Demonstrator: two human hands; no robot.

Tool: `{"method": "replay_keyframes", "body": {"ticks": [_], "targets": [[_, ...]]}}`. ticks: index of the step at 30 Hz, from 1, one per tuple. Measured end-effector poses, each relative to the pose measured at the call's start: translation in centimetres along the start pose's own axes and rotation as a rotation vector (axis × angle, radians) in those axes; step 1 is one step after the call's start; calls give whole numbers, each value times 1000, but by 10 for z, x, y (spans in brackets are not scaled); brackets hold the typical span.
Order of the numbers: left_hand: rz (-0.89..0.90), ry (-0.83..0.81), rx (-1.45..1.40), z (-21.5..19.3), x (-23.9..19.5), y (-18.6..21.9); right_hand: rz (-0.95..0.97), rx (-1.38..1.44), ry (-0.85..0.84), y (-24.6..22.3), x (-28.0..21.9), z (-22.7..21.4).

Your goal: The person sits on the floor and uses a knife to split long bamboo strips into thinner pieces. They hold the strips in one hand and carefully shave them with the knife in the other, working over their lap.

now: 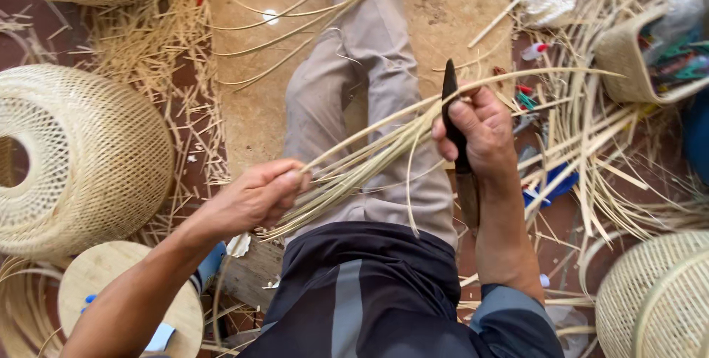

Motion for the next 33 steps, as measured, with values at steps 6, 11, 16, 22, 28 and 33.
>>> {"method": "replay_keyframes", "body": {"ticks": [6, 11, 16, 22, 28, 33], "targets": [[-1, 55, -105, -44, -27, -21, -91, -61, 168, -23, -14, -122], [236, 553, 27, -86, -74, 25, -316, -74, 546, -100, -64, -223], [154, 520, 603, -50, -19, 38, -161, -225, 517, -42, -55, -165], [371, 450, 678, -14, 23, 55, 20, -211, 50, 30, -34, -18], [318, 129, 357, 5, 34, 43, 174, 6, -319, 51, -12, 105], [212, -12, 108, 11, 33, 32, 240, 38, -333, 67, -1, 110]]}}
Point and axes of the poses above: each hand's wrist, its own x-axis towards the middle knuckle, its own z-axis out of the palm, y = z × x, the point moved 8 cm from there along x, towards the middle knuckle, and after that the axes turned 10 degrees about -y, right-handed, at the moved point
